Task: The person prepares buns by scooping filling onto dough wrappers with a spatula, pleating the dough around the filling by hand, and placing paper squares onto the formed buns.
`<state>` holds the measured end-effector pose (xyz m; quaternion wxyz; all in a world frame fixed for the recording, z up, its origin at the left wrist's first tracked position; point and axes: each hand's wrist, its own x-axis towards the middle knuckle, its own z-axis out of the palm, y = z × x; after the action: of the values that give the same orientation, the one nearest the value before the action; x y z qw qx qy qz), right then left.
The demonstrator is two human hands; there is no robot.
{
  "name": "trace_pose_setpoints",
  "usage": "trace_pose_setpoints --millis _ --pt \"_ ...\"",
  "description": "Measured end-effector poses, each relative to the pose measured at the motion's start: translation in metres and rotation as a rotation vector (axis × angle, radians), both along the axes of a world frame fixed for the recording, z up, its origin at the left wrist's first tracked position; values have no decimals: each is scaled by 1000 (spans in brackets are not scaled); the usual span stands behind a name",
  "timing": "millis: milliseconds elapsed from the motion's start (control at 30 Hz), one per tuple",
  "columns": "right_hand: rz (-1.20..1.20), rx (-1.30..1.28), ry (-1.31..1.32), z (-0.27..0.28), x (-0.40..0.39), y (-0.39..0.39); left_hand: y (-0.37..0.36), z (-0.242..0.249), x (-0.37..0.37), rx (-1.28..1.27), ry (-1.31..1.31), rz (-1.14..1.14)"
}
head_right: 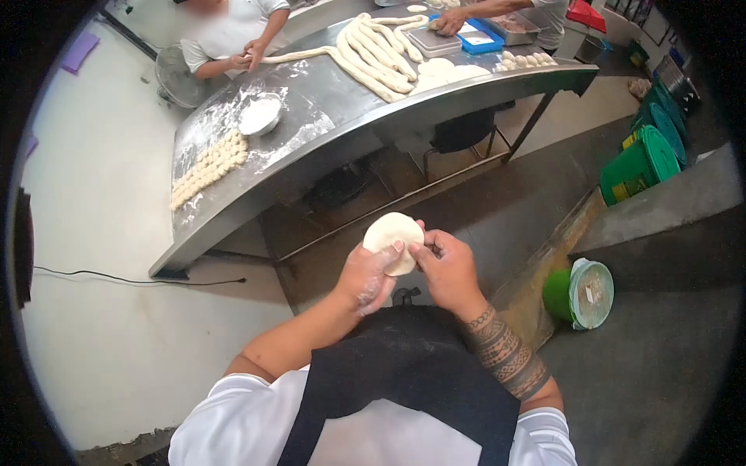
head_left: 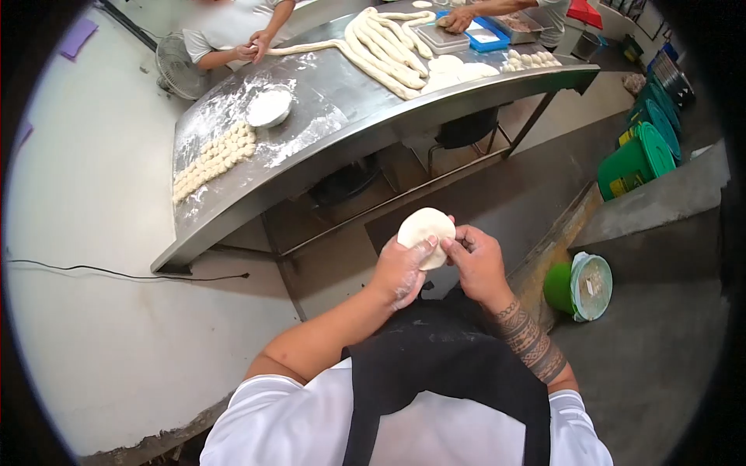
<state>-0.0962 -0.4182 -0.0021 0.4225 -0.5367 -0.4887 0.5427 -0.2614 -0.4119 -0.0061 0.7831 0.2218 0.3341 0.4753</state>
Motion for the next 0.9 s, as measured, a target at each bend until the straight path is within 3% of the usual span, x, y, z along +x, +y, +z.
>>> trace_pose_setpoints --millis 233,367,567,667,767,900 --pt "9 20 -17 4 16 8 5 -7 11 48 -4 -34" --pt "117 204 -261 26 39 25 16 11 8 80 -259 -117" --pt "313 543 -507 48 72 49 26 13 32 72 222 -242" --pt "412 673 -592 45 90 61 32 28 53 311 828 -328" --pt "378 734 -582 46 107 65 38 21 73 283 915 -328" --pt "225 593 -535 56 141 65 51 -4 97 8 450 -80"
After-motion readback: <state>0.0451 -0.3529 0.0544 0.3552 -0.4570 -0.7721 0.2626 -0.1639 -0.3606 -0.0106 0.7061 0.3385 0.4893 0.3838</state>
